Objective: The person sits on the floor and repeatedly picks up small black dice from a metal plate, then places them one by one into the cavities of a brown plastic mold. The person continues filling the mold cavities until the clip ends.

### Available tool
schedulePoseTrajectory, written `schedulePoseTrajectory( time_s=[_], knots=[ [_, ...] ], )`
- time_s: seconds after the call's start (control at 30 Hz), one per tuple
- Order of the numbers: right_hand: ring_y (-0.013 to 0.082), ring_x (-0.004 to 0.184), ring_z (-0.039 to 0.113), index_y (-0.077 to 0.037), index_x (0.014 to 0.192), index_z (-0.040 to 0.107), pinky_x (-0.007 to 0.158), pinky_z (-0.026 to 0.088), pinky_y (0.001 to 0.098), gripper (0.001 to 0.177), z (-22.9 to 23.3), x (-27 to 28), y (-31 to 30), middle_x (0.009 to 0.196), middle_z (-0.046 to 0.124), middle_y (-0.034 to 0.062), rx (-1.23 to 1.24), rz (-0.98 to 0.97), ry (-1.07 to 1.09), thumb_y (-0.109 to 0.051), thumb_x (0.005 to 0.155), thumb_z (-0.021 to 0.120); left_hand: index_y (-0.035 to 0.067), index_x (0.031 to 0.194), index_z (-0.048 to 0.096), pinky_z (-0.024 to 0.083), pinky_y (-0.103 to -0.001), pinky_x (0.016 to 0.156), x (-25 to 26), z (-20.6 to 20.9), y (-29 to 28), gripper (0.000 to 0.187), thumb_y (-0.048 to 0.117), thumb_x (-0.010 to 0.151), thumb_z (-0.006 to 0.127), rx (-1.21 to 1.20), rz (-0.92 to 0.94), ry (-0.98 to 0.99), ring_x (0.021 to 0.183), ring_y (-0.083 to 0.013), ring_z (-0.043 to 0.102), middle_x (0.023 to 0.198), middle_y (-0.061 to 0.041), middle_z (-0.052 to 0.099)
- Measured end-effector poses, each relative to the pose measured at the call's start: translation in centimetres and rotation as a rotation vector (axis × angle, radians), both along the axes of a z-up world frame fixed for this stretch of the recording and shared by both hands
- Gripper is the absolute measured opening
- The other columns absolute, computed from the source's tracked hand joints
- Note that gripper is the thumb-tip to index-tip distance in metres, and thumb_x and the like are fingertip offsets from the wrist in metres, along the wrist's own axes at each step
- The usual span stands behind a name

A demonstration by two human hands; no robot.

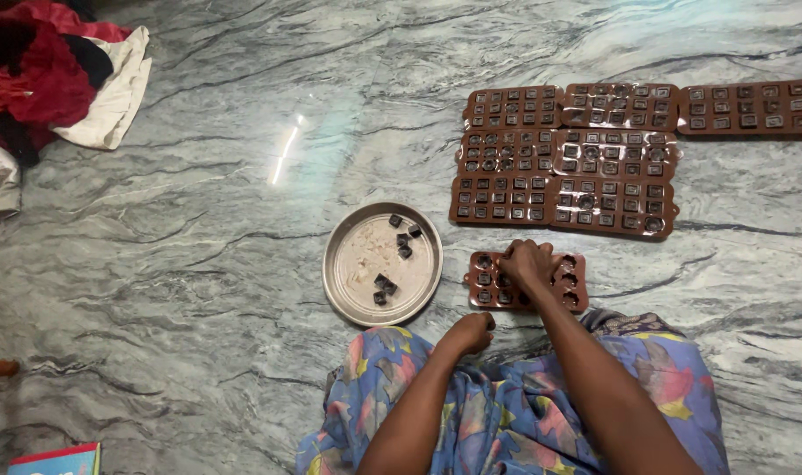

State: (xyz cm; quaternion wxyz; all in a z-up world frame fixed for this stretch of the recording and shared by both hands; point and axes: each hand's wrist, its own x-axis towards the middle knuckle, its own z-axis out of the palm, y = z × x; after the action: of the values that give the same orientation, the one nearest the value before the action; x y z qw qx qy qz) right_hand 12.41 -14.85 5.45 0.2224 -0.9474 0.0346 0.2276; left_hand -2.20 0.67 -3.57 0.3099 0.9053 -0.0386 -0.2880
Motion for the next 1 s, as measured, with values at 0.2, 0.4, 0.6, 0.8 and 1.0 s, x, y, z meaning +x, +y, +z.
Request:
schedulePoseTrajectory(
  time_s=[0.2,0.4,0.6,0.8,1.0],
  knots=[
    [0.0343,0.124,0.050,-0.016,0.106,0.080,0.111,0.028,0.0595,0.041,-2.3,-0.3,-0.3,0.122,0.069,0.0087,0.025,0.012,-0.074,-0.051,0.085,0.080,0.003,0.118,0.070,0.052,-0.046,0.096,0.2,1.8,-0.3,0.033,0.016,0.088,0.072,-0.001,0.027,0.034,0.112,-0.0396,0.067,0.116,-0.024,0.071],
    [0.0354,0.132,0.046,-0.021,0.130,0.068,0.113,0.026,0.0621,0.049,-4.8,-2.0,-1.3,0.136,0.062,0.0073,0.101,0.004,-0.323,-0.042,0.086,0.077,0.003,0.126,0.065,0.058,-0.048,0.086,-0.2,4.0,-0.4,0.038,0.017,0.090,0.068,-0.025,0.177,0.206,0.098,-0.0413,0.076,0.112,-0.024,0.072],
    [0.0366,0.136,0.043,-0.023,0.134,0.064,0.112,0.028,0.0635,0.047,-3.0,-5.4,-1.9,0.147,0.053,0.0086,0.062,-0.021,-0.342,-0.028,0.088,0.069,0.004,0.118,0.071,0.052,-0.047,0.094,0.0,2.7,0.0,0.036,0.022,0.087,0.075,-0.027,0.174,-0.161,0.108,-0.0420,0.067,0.111,-0.027,0.071],
    [0.0418,0.135,0.041,-0.022,0.132,0.066,0.109,0.026,0.0689,0.050,-1.5,-10.7,-1.0,0.147,0.049,0.0130,-0.002,0.095,-0.539,-0.021,0.082,0.069,0.003,0.113,0.072,0.053,-0.048,0.091,0.4,2.6,0.1,0.029,0.022,0.090,0.071,-0.082,0.342,-0.258,0.102,-0.0416,0.069,0.105,-0.026,0.073],
    [0.0326,0.110,0.064,-0.022,0.123,0.071,0.106,0.035,0.0705,0.039,-1.5,-14.4,-0.5,0.112,0.068,0.0091,0.101,0.346,-0.499,-0.015,0.087,0.061,0.001,0.108,0.071,0.058,-0.040,0.054,-0.1,3.8,-0.3,0.029,0.026,0.099,0.062,-0.341,0.620,-0.080,0.060,-0.0272,0.071,0.082,-0.021,0.073]
  ],
)
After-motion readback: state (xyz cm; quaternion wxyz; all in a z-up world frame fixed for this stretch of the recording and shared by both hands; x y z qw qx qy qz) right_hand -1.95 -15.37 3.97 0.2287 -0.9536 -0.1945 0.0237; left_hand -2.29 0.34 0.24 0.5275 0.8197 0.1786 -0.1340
